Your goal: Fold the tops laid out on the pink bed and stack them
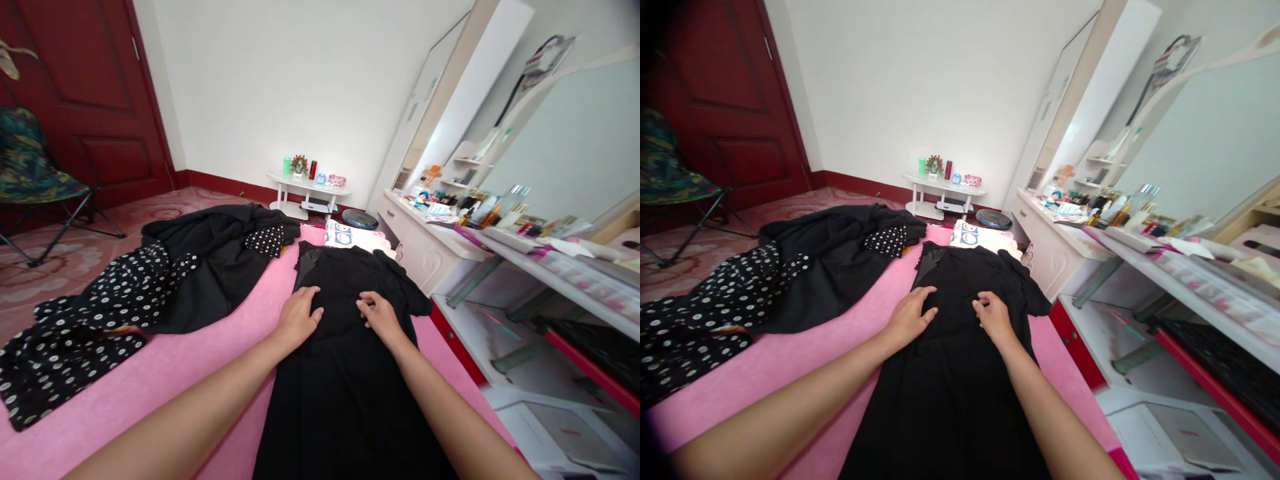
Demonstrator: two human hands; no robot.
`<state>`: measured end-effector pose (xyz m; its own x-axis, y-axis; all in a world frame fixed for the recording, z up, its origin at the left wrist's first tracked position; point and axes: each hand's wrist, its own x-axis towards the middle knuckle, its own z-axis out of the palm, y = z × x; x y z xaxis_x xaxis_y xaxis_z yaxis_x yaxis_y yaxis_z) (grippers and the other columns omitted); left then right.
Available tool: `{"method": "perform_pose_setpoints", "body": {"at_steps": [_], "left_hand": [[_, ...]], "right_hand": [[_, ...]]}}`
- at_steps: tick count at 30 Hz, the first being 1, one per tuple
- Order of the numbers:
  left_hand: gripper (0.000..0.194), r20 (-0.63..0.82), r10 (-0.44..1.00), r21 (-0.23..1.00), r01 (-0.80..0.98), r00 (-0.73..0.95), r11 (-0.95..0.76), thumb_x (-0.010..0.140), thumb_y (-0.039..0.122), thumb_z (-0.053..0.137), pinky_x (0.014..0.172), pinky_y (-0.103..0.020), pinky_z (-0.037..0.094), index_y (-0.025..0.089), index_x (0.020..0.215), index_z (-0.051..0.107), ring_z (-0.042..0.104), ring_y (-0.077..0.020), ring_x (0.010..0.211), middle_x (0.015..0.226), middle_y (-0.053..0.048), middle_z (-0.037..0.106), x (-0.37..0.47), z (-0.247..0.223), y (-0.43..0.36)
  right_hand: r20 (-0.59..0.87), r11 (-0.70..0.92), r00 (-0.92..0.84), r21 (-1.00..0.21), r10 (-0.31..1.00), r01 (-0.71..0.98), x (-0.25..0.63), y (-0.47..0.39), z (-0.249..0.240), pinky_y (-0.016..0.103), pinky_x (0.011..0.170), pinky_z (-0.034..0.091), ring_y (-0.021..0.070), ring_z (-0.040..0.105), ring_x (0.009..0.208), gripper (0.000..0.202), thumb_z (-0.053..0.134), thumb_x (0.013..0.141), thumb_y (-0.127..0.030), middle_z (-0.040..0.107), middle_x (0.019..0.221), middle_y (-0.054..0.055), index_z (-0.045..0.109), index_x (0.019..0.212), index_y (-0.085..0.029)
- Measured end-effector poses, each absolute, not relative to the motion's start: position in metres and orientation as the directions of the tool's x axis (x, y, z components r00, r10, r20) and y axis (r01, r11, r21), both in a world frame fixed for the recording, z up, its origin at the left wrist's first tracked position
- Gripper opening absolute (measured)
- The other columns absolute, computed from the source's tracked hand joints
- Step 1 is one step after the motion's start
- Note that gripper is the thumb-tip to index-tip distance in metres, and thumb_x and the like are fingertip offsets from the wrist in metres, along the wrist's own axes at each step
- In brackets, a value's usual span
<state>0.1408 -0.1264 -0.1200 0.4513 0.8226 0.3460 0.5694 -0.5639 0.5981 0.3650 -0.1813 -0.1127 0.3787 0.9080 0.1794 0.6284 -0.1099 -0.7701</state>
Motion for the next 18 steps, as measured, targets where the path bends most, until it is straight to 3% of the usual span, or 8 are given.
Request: {"method": "perform_pose_setpoints", "body": {"at_steps": [3, 6, 10, 14, 18], "left_hand": [[0.050, 0.219, 0.883, 0.608, 0.650, 0.415, -0.456, 0.082, 0.035, 0.057, 0.085, -0.035, 0.047, 0.021, 0.129, 0.048, 0.061, -0.0245, 0.099, 0.108, -0.010, 0.064, 0.152, -0.108, -0.102], [0.052, 0.150, 0.926, 0.680, 0.644, 0.345, -0.350, 0.079, 0.041, 0.060, 0.082, -0.035, 0.048, 0.021, 0.127, 0.051, 0.063, -0.0254, 0.096, 0.103, -0.010, 0.067, 0.172, -0.101, -0.065], [0.042, 0.166, 0.935, 0.747, 0.579, 0.313, -0.327, 0.074, 0.031, 0.068, 0.084, -0.029, 0.047, 0.023, 0.114, 0.063, 0.064, -0.0211, 0.095, 0.103, -0.007, 0.069, 0.200, -0.106, -0.028], [0.023, 0.210, 0.947, 0.771, 0.554, 0.243, -0.313, 0.075, 0.020, 0.064, 0.088, -0.030, 0.047, 0.025, 0.096, 0.072, 0.064, -0.0201, 0.095, 0.101, -0.002, 0.071, 0.209, -0.122, -0.020], [0.028, 0.289, 0.946, 0.788, 0.525, 0.146, -0.321, 0.082, 0.019, 0.055, 0.090, -0.029, 0.047, 0.020, 0.106, 0.069, 0.063, -0.0180, 0.095, 0.105, -0.004, 0.069, 0.204, -0.135, -0.021]], "right_hand": [[0.232, -0.103, 0.407, -0.751, 0.884, 0.652, 0.370, -0.169, -0.130, 0.028, 0.059, 0.049, 0.0165, 0.061, 0.064, 0.028, 0.051, 0.077, -0.038, 0.068, 0.082, 0.006, 0.067, 0.083, -0.017], [0.307, -0.090, 0.403, -0.690, 0.862, 0.718, 0.366, -0.171, -0.132, 0.027, 0.063, 0.046, 0.0162, 0.059, 0.064, 0.028, 0.050, 0.078, -0.039, 0.068, 0.079, 0.004, 0.068, 0.078, -0.019], [0.335, -0.115, 0.393, -0.619, 0.856, 0.777, 0.359, -0.176, -0.127, 0.024, 0.056, 0.041, 0.0144, 0.055, 0.058, 0.022, 0.052, 0.075, -0.036, 0.067, 0.074, 0.002, 0.068, 0.074, -0.021], [0.353, -0.126, 0.429, -0.632, 0.832, 0.765, 0.361, -0.174, -0.129, 0.022, 0.055, 0.039, 0.0141, 0.054, 0.056, 0.015, 0.050, 0.069, -0.026, 0.062, 0.062, 0.000, 0.062, 0.061, -0.020], [0.384, -0.130, 0.533, -0.708, 0.754, 0.694, 0.363, -0.172, -0.131, 0.023, 0.054, 0.038, 0.0147, 0.052, 0.054, 0.012, 0.051, 0.064, -0.024, 0.056, 0.052, -0.001, 0.056, 0.054, -0.020]]}}
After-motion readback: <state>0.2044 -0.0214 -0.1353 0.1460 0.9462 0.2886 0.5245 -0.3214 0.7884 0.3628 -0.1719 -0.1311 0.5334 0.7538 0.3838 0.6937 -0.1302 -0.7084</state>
